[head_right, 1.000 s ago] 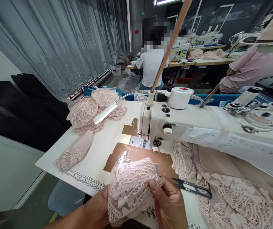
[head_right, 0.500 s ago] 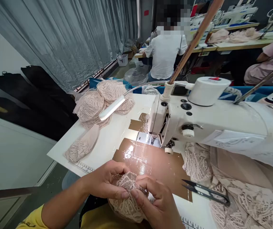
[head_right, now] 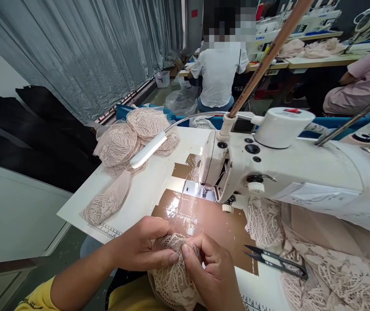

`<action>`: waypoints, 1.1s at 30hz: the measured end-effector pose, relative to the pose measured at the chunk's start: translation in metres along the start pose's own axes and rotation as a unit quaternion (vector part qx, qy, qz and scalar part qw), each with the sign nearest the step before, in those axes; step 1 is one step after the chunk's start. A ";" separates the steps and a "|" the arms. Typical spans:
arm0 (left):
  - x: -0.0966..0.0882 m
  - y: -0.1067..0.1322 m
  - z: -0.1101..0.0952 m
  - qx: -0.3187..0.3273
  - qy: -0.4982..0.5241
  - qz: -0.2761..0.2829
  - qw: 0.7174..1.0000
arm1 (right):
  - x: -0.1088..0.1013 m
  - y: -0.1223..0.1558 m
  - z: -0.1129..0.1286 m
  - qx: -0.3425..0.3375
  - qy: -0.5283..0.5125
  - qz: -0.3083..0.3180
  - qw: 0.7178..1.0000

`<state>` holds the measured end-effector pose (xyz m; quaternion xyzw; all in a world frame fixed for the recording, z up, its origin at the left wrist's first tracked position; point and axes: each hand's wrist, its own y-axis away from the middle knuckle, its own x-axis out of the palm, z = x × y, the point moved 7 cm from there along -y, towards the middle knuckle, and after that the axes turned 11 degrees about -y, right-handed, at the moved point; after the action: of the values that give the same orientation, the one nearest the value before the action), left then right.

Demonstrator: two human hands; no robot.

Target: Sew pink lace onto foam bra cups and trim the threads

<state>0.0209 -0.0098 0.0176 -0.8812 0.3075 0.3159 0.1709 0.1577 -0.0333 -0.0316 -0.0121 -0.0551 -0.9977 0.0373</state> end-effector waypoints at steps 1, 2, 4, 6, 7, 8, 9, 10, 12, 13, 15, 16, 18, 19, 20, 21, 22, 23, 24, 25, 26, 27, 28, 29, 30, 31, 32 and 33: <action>0.000 -0.001 -0.002 0.006 -0.006 -0.004 1.000 | 0.000 0.000 0.000 -0.002 0.010 -0.003 1.000; -0.001 -0.002 -0.003 0.013 -0.009 -0.008 1.000 | 0.000 0.000 0.000 -0.003 0.018 -0.004 1.000; 0.000 -0.004 -0.005 0.024 -0.003 -0.009 1.000 | 0.001 0.000 0.002 -0.004 0.026 0.001 1.000; 0.003 -0.004 -0.005 0.025 0.016 -0.004 1.000 | 0.001 0.000 0.003 -0.002 0.032 0.011 0.999; 0.004 -0.004 -0.004 0.023 0.027 -0.002 0.999 | 0.002 0.000 0.004 -0.001 0.035 0.017 0.999; 0.004 -0.004 -0.003 0.021 0.039 -0.001 0.999 | 0.002 0.000 0.005 0.000 0.039 0.024 0.999; 0.005 -0.003 -0.002 0.018 0.051 0.000 0.999 | 0.002 0.000 0.006 -0.001 0.043 0.032 0.999; 0.006 -0.002 0.000 0.014 0.062 0.001 0.998 | 0.002 0.000 0.007 -0.002 0.047 0.040 0.998; 0.008 -0.001 0.002 0.006 0.079 0.001 0.997 | 0.001 0.000 0.007 -0.001 0.042 0.044 0.998; 0.009 0.000 0.003 -0.001 0.084 0.000 0.996 | 0.000 0.000 0.008 -0.001 0.032 0.039 0.999; 0.011 0.000 0.004 -0.013 0.092 -0.006 0.996 | -0.002 -0.001 0.009 -0.005 0.022 0.029 0.999; 0.012 0.000 0.005 -0.019 0.095 -0.008 0.995 | -0.002 -0.002 0.011 -0.011 0.031 0.032 0.999; 0.015 -0.001 0.006 -0.027 0.100 -0.006 0.995 | 0.001 -0.002 0.015 -0.029 0.071 0.056 0.996; 0.016 -0.001 0.007 -0.029 0.103 -0.003 0.994 | 0.002 -0.002 0.017 -0.037 0.091 0.070 0.993; 0.017 -0.001 0.007 -0.030 0.106 0.002 0.994 | 0.003 -0.002 0.019 -0.044 0.104 0.081 0.990; 0.018 -0.001 0.008 -0.029 0.111 0.007 0.993 | 0.004 -0.002 0.020 -0.048 0.110 0.088 0.989; 0.019 -0.001 0.008 -0.028 0.116 0.011 0.993 | 0.004 -0.002 0.021 -0.051 0.111 0.092 0.988; 0.019 0.000 0.009 -0.027 0.122 0.017 0.992 | 0.003 -0.002 0.021 -0.051 0.112 0.096 0.988; 0.020 0.000 0.010 -0.030 0.130 0.026 0.991 | 0.003 -0.002 0.020 -0.051 0.110 0.100 0.988; 0.021 0.001 0.012 -0.034 0.139 0.036 0.989 | 0.003 -0.001 0.020 -0.051 0.108 0.104 0.987; 0.022 0.001 0.013 -0.041 0.147 0.047 0.987 | 0.003 -0.001 0.020 -0.050 0.104 0.109 0.987; 0.024 0.001 0.014 -0.050 0.156 0.057 0.985 | 0.003 -0.001 0.019 -0.050 0.099 0.111 0.988; 0.025 0.002 0.016 -0.058 0.162 0.065 0.983 | 0.002 -0.001 0.020 -0.051 0.092 0.108 0.988; 0.026 0.002 0.017 -0.066 0.166 0.067 0.982 | 0.000 -0.001 0.020 -0.053 0.086 0.100 0.990; 0.027 0.002 0.018 -0.072 0.168 0.065 0.981 | -0.002 -0.001 0.021 -0.054 0.080 0.089 0.991; 0.027 0.002 0.019 -0.076 0.167 0.062 0.981 | -0.005 -0.002 0.022 -0.053 0.078 0.079 0.992; 0.028 0.001 0.020 -0.080 0.164 0.058 0.982 | -0.006 -0.002 0.022 -0.051 0.080 0.073 0.993; 0.028 0.001 0.020 -0.082 0.158 0.055 0.982 | -0.006 -0.002 0.023 -0.047 0.088 0.077 0.992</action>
<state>0.0285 -0.0130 -0.0160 -0.9129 0.3515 0.2054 0.0292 0.1639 -0.0283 -0.0096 0.0694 -0.0031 -0.9906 0.1177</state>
